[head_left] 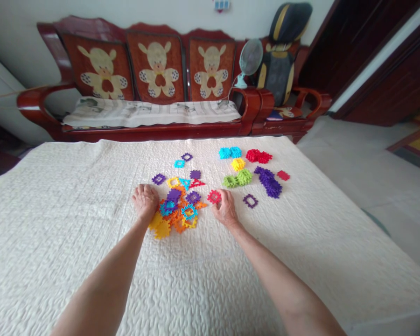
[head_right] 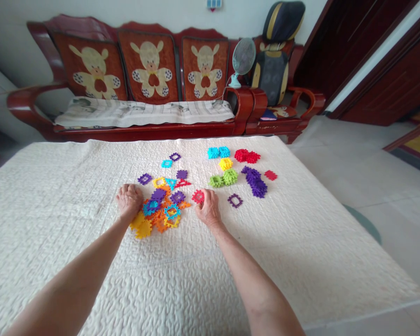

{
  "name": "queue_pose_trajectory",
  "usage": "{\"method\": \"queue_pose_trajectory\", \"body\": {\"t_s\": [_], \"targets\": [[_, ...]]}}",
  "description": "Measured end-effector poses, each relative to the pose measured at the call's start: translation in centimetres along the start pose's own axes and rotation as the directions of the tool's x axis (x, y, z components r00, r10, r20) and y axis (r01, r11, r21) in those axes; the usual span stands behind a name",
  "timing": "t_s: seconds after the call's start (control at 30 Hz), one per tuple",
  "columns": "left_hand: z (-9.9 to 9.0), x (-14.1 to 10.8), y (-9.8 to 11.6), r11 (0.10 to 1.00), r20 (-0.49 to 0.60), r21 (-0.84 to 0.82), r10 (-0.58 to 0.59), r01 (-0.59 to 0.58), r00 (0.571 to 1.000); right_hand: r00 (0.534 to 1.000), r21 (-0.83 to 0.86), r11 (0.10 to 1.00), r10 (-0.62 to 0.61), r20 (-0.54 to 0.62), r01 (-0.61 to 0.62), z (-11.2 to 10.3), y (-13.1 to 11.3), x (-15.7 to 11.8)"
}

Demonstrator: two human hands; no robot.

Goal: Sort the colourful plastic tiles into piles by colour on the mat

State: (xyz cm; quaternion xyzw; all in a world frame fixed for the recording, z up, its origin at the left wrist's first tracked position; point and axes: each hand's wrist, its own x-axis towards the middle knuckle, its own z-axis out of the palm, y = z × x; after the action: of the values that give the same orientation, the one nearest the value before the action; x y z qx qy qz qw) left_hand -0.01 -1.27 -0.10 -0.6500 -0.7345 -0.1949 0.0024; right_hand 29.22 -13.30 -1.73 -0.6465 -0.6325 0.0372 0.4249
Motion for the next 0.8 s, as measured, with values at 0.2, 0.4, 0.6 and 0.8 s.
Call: {"method": "queue_pose_trajectory", "body": {"t_s": [0.2,0.4,0.6,0.8], "targets": [[-0.15,0.00,0.07,1.000,0.011,-0.005,-0.004,0.004,1.000,1.000,0.053,0.999,-0.004,-0.029,0.005,0.14,0.07,-0.02],[-0.60,-0.04,0.25,1.000,0.044,-0.014,-0.002,0.002,0.999,0.999,0.039,0.999,-0.025,-0.036,0.026,0.24,0.16,0.00],[-0.46,0.01,0.23,1.000,0.041,-0.006,-0.011,0.012,0.999,0.999,0.042,0.999,-0.022,-0.037,0.024,0.47,0.50,0.01],[-0.33,-0.03,0.22,1.000,0.030,-0.005,-0.010,0.010,0.999,0.999,0.067,0.997,-0.023,-0.041,0.026,0.50,0.72,0.02]]}}
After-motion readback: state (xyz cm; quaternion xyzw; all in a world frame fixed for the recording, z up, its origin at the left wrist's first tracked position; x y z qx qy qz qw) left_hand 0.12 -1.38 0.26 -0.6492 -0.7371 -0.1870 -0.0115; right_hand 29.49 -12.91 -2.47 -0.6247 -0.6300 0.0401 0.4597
